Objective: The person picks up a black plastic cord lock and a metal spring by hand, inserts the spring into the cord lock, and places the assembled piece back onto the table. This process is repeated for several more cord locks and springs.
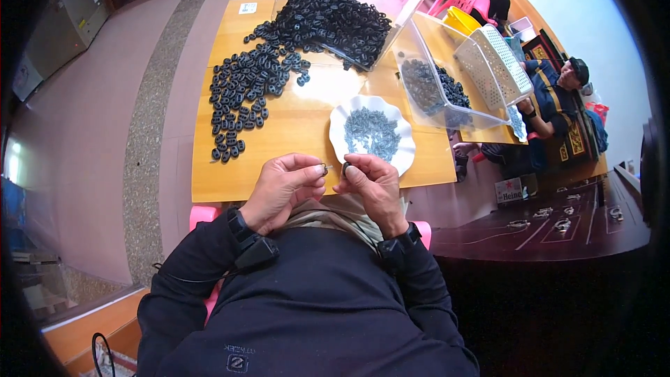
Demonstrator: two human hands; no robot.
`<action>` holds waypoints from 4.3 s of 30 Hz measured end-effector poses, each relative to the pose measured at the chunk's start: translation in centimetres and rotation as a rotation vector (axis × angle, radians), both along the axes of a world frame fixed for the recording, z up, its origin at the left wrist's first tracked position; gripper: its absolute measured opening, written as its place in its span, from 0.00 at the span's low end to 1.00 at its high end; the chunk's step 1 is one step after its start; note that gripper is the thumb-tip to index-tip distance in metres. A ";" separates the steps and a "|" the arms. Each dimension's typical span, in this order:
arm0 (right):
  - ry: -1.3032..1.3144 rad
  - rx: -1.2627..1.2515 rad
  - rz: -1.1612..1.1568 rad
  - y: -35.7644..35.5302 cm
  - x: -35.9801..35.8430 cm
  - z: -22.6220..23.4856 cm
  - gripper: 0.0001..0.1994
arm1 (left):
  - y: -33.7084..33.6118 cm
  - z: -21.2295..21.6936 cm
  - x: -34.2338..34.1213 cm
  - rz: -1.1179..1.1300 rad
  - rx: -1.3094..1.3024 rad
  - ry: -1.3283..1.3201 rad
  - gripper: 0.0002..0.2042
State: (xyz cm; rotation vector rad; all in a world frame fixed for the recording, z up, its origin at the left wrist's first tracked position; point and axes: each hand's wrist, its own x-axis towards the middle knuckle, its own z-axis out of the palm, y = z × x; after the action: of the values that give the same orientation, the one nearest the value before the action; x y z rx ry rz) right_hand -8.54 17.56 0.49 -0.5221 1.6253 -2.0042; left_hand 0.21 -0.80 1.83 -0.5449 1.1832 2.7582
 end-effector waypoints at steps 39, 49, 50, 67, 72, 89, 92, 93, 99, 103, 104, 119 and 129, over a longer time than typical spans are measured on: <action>0.220 0.078 0.013 -1.0 0.6 -1.7 0.15 | 0.4 -0.5 0.2 0.023 0.007 0.022 0.05; 0.322 0.141 -0.009 -1.0 0.6 -2.1 0.15 | 0.4 -0.4 0.6 0.035 -0.027 0.022 0.06; 0.325 0.156 0.000 -1.0 0.6 -2.1 0.15 | 0.4 -0.4 0.6 0.037 -0.025 0.022 0.06; 0.136 0.102 0.090 -0.8 0.5 -2.2 0.12 | 0.3 -0.6 0.4 0.080 -0.016 0.029 0.05; 0.142 0.064 0.055 -1.2 0.6 -1.8 0.10 | 0.3 -0.9 0.4 0.064 -0.003 0.047 0.05; 0.258 0.013 -0.042 -1.8 1.1 -2.4 0.13 | 1.2 -1.9 0.3 0.128 0.102 0.031 0.05; 0.258 -0.001 -0.018 -1.8 1.1 -2.3 0.14 | 1.1 -2.0 0.3 0.119 0.112 0.032 0.05; 0.258 -0.001 -0.018 -1.8 1.1 -2.4 0.14 | 1.2 -1.9 0.3 0.119 0.112 0.032 0.05; 0.312 0.048 -0.003 -1.8 1.0 -2.2 0.15 | 1.4 -1.6 0.3 0.105 0.150 0.036 0.05; 0.330 0.103 -0.011 -1.6 1.1 -2.0 0.15 | 1.5 -1.6 0.3 0.096 0.152 0.034 0.05; 0.305 0.112 -0.017 -1.7 1.2 -1.9 0.16 | 1.5 -1.6 0.3 0.095 0.155 0.029 0.05; 0.200 0.041 -0.137 -1.3 1.2 -2.0 0.11 | 1.2 -0.9 0.5 0.066 0.110 0.023 0.05; 0.052 0.015 -0.029 -1.1 1.1 -1.7 0.12 | 1.1 -0.9 0.6 0.050 0.110 0.020 0.06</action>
State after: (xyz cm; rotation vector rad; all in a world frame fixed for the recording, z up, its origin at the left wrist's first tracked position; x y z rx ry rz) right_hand -7.42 16.43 -1.19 -0.5523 1.6867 -2.0129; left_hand 0.79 0.35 0.90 -0.5430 1.0276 2.8561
